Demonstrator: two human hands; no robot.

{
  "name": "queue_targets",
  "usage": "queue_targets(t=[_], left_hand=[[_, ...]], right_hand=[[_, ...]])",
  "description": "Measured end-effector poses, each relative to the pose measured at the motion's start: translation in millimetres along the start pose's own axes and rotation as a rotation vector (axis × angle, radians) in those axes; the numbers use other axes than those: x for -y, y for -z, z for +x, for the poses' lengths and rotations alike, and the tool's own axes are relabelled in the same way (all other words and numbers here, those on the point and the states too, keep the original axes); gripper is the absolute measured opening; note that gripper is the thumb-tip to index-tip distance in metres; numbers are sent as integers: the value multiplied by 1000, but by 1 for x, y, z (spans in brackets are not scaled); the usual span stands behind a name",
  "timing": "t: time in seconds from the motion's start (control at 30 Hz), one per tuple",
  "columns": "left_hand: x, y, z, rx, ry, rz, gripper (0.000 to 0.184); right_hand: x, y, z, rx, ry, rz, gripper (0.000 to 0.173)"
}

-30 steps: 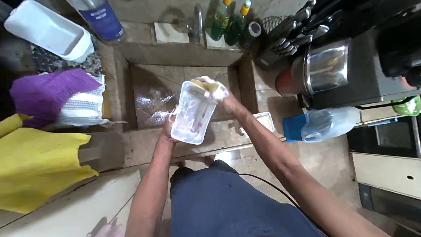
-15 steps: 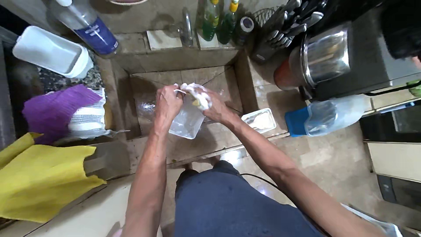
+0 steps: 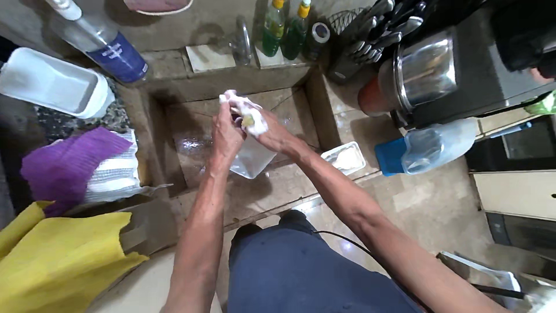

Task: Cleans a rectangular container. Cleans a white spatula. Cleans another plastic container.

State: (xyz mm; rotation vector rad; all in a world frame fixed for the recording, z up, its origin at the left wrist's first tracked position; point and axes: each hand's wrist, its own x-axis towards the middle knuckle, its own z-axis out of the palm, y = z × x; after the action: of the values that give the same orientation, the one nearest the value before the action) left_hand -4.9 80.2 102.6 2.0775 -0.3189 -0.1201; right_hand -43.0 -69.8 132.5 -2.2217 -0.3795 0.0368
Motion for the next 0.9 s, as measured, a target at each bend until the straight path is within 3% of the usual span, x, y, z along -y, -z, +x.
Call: queue_targets(t=[0.17,0.27,0.33,0.4,0.47,0.53,0.63,0.7,0.8,0.9], left_hand=[[9,8,10,8,42,29,68],[-13,-11,14,47,-30,92,76],[-25,-28,14,74,-118,181,84],[-33,-28,18,82,-101,309,85],[-31,-15,23,69,31,455,70],[-21,3,21,-24,218,453,33],[-25,2,18,-131,379,266,28],[-34,-10,19,-123,378,259,27],[-41,-35,18,-83,163,336,20],[-22,-26,30,-116,76,320,18]], right_hand=[[-15,-7,-32,-108,19,-85,51],[-23,7,-15,-111,3,-88,54],[-31,19,-1,-117,-6,-83,44],[-39,29,-7,-192,9,-67,42],[-51,42,-22,-314,-18,33,41],[-57,55,-38,-346,-75,150,40],[-78,56,-49,-207,17,172,43],[-82,62,-44,-77,46,111,54],[-65,56,-13,166,73,-55,80],[-51,49,12,186,78,-116,76]])
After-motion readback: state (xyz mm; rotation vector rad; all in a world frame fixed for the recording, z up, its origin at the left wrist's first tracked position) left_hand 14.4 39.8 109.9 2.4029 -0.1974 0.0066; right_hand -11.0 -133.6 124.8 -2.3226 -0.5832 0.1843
